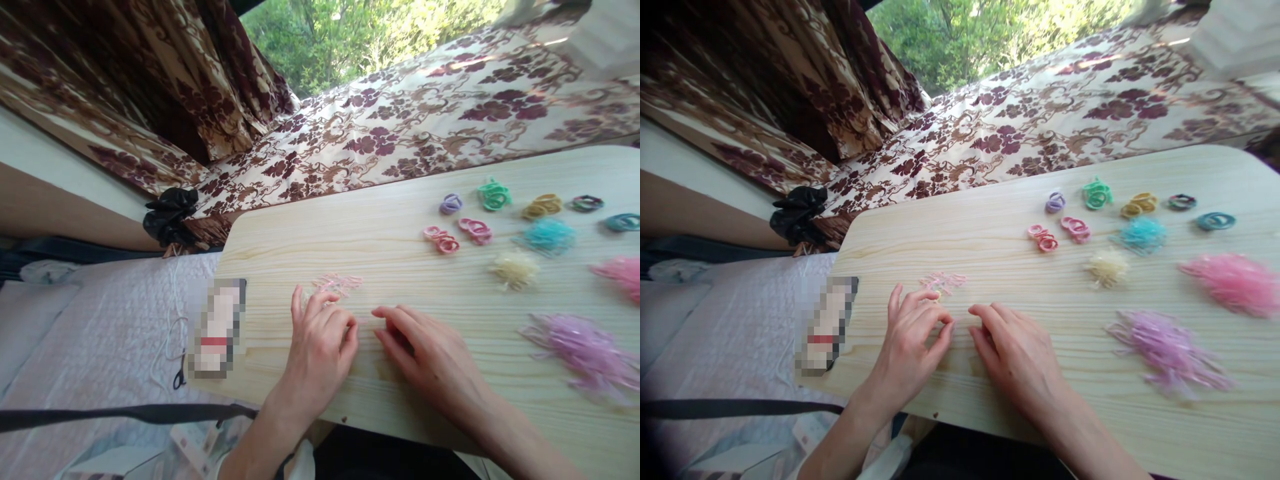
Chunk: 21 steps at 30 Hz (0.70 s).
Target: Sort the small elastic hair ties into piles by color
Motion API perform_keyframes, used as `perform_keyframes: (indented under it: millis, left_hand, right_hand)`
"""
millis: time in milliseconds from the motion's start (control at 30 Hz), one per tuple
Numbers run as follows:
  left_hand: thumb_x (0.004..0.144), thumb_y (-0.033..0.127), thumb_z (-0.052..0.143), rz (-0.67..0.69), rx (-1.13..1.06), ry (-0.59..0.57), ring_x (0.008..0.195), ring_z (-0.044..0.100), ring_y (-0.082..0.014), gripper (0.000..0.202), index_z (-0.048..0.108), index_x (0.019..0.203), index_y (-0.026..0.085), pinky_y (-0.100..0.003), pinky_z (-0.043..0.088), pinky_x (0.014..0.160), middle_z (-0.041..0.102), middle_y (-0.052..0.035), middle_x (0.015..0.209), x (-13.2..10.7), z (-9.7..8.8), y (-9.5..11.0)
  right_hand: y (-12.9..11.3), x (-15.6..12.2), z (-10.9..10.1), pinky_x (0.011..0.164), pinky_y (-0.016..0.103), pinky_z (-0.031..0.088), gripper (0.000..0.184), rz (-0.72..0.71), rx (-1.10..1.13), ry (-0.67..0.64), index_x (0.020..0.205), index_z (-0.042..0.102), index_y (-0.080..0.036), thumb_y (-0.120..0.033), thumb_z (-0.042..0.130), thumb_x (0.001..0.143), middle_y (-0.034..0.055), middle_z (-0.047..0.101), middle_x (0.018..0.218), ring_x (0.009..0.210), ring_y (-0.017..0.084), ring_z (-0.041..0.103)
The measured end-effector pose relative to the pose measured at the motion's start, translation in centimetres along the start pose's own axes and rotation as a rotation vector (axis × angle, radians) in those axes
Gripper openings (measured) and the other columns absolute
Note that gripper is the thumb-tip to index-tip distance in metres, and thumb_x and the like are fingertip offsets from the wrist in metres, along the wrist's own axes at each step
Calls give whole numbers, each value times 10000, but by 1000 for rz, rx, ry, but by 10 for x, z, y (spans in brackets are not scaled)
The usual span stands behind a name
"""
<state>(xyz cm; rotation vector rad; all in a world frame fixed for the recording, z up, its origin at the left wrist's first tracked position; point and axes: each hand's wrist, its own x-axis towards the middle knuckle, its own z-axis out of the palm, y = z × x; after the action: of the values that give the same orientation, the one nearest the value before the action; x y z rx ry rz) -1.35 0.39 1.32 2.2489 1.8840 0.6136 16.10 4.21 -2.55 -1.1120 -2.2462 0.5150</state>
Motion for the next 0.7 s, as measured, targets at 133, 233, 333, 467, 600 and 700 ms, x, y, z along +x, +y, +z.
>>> perform_keyframes:
  millis: [133, 233, 333, 467, 600, 700]
  left_hand:
    - [885, 99, 540, 37, -27, 9, 1051, 595, -204, 158, 593, 785, 209, -587, 192, 1142, 691, 17, 792, 1, 4, 4]
    - [892, 114, 542, 45, -51, 24, 1036, 601, -203, 157, 598, 784, 212, -581, 197, 1142, 689, 16, 786, 2, 6, 6]
    - [907, 128, 537, 40, -73, 48, 1022, 607, -194, 143, 601, 812, 214, -562, 190, 1151, 695, 21, 807, 3, 5, 7]
    - [913, 124, 527, 14, -83, 95, 1028, 605, -183, 132, 619, 923, 219, -543, 189, 1159, 710, 13, 893, 2, 0, 7]
    - [896, 173, 554, 8, -99, 97, 1048, 594, -204, 129, 633, 981, 230, -542, 197, 1156, 697, 9, 852, -1, -1, 8]
    - [875, 209, 598, 35, -101, 102, 1051, 587, -217, 164, 642, 1029, 248, -541, 186, 1160, 700, 7, 866, -1, 1, 10]
  right_hand:
    - [0, 1, -4, 600, 228, 461, 206, 23, 93, -17, 957, 651, -213, -263, 451, 961, 16, 683, 803, 664, 119, 634]
    - [0, 1, -6, 585, 214, 455, 234, 30, 149, -39, 893, 657, -217, -267, 442, 971, 15, 666, 784, 661, 113, 626]
    - [1, 2, -7, 598, 212, 460, 238, 40, 181, -19, 868, 648, -209, -255, 441, 974, 17, 654, 786, 681, 114, 627]
    - [1, 2, -7, 601, 219, 463, 232, 77, 211, -17, 857, 640, -204, -244, 444, 973, 10, 634, 776, 671, 112, 616]
    - [1, 3, -9, 592, 226, 465, 235, 97, 234, -20, 856, 643, -205, -256, 444, 970, 10, 630, 767, 657, 113, 609]
    - [1, 4, -9, 587, 229, 468, 227, 112, 261, -19, 862, 643, -208, -254, 445, 963, 13, 635, 769, 652, 115, 610]
